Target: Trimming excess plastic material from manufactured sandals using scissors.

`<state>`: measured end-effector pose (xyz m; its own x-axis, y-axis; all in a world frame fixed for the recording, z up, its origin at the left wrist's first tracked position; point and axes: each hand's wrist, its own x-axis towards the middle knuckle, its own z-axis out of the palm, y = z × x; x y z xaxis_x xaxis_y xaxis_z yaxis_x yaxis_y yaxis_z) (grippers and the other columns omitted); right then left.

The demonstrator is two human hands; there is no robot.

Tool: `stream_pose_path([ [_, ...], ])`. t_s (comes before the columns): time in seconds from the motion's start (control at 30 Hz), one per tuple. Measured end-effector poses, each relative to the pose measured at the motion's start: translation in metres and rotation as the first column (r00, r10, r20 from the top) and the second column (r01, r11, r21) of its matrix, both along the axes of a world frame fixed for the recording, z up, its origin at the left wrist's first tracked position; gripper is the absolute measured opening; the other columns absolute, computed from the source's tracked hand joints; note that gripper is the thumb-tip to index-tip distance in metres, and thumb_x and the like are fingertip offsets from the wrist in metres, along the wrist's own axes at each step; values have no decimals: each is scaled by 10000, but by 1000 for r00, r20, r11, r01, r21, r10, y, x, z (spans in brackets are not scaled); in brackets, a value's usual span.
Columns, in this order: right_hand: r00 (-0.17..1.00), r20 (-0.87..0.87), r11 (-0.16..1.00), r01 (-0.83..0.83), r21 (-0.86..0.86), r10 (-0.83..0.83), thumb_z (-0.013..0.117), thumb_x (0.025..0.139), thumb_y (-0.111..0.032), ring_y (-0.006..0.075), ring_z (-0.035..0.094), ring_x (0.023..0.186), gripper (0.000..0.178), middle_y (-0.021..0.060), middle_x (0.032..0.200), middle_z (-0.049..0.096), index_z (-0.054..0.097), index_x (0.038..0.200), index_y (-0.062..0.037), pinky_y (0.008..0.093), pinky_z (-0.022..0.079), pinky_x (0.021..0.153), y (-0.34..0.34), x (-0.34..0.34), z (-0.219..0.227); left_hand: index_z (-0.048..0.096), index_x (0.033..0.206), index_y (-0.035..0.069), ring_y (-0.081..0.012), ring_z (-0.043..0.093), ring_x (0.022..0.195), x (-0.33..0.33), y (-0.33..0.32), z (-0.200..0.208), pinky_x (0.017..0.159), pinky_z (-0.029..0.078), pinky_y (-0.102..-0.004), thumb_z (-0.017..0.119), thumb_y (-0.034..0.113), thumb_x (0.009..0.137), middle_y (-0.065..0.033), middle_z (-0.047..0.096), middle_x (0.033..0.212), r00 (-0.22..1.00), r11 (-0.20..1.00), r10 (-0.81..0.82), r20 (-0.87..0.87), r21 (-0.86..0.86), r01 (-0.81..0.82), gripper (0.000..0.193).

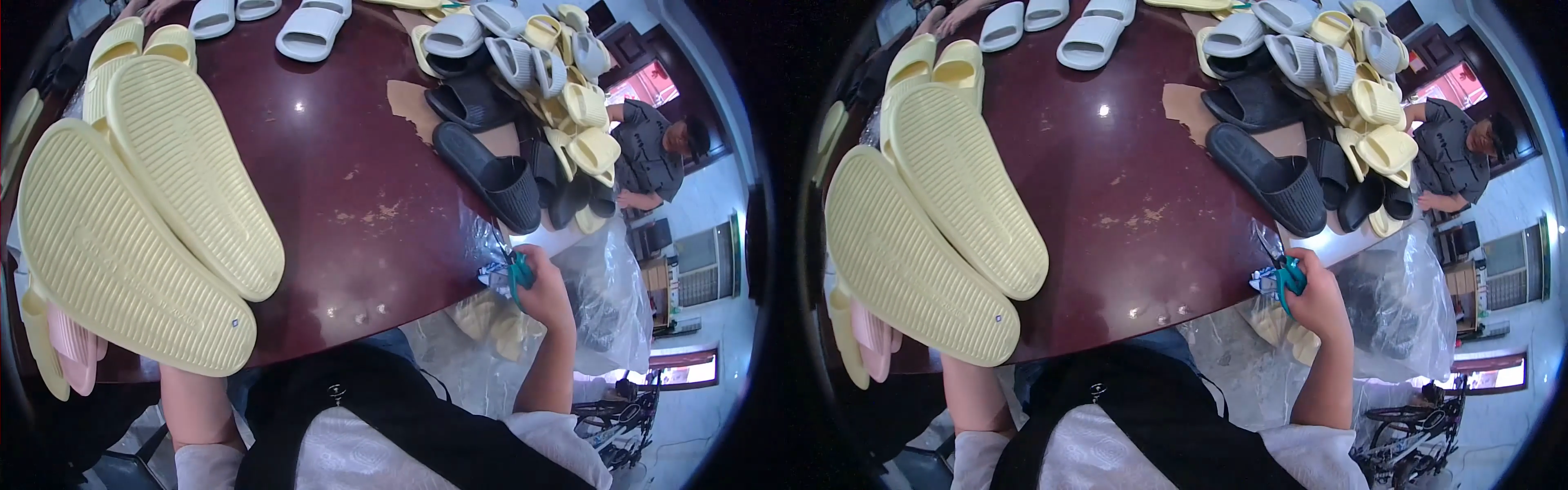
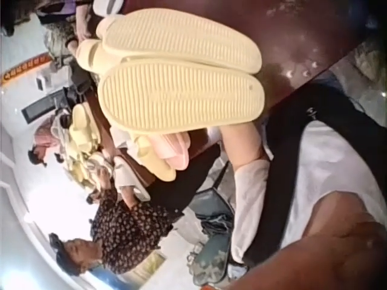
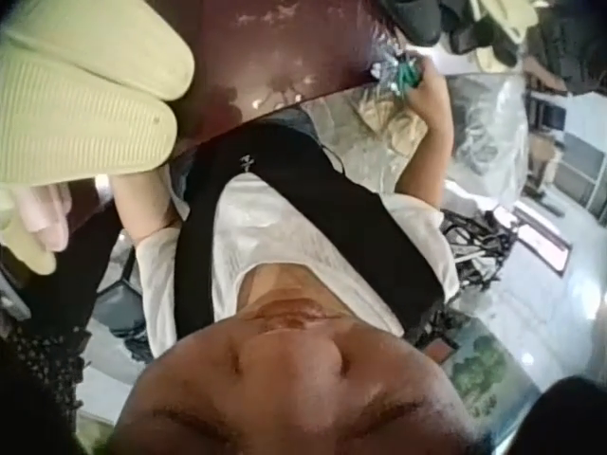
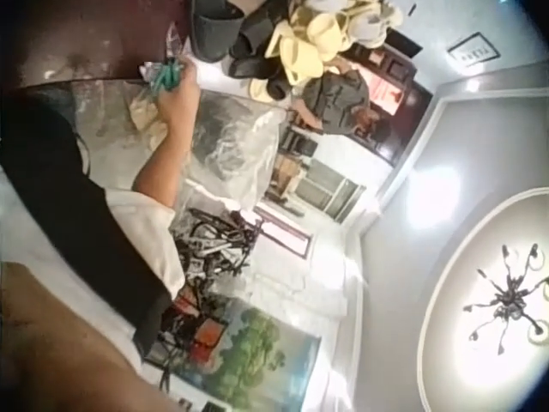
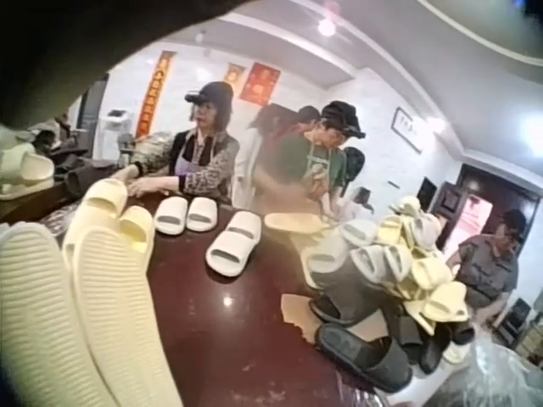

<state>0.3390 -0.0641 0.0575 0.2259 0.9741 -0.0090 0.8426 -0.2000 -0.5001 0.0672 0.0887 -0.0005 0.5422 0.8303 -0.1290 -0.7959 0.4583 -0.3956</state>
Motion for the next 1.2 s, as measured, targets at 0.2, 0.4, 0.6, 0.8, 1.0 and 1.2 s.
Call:
stream_pose_path([
  [0.2, 968, 185, 984, 178, -22, -171, 685, 705, -79, 339, 620, 829, 429, 186, 855, 621, 499, 1091, -50, 362, 472, 718, -1, 25, -27, 464, 1291, 88, -264, 557, 1083, 15, 0, 1, 841, 526, -394, 549, 356, 891, -137, 511, 1258, 994, 996, -24, -105, 79, 32, 488],
  [0.4, 930, 309, 974, 224, -44, -200, 752, 677, -222, 403, 596, 843, 533, 190, 870, 626, 484, 1117, -84, 481, 466, 719, -4, 19, -40, 470, 1284, 86, -261, 559, 1076, -5, 30, 34, 845, 523, -386, 552, 348, 891, -139, 518, 1246, 978, 947, 131, -162, 311, -75, 480],
  [0.6, 896, 412, 985, 128, 114, -164, 738, 698, -182, 367, 621, 794, 435, 179, 825, 628, 516, 1052, -61, 430, 483, 686, 2, 14, -36, 475, 1277, 84, -259, 561, 1068, -55, 31, 55, 850, 519, -379, 555, 341, 891, -141, 524, 1235, 919, 858, 343, -192, 463, -224, 471],
  [0.8, 998, -26, 987, 57, 148, -54, 769, 656, -63, 168, 604, 746, 595, 119, 863, 624, 510, 1192, -72, 299, 482, 683, 21, -28, -27, 481, 1271, 81, -256, 563, 1061, -113, -12, 38, 854, 516, -371, 558, 333, 891, -143, 531, 1224, 780, 788, 554, -292, 486, -378, 462],
  [1.0, 939, 43, 929, -344, 135, 341, 755, 679, -23, 146, 581, 765, 717, 74, 974, 616, 438, 1320, -79, 278, 486, 708, 40, -78, -35, 485, 1265, 79, -254, 564, 1055, -147, -35, 40, 858, 513, -365, 561, 327, 891, -145, 537, 1215, 667, 712, 663, -340, 562, -421, 455],
  [1.2, 386, -887, 962, -195, 190, 254, 727, 701, 9, 163, 578, 806, 701, 88, 1024, 583, 413, 1326, -35, 271, 484, 742, 53, -117, -24, 595, 1091, 92, -230, 582, 956, -133, -51, 47, 844, 464, -349, 679, 130, 767, -105, 595, 1078, -289, 387, 911, -295, 853, 351, 337],
])
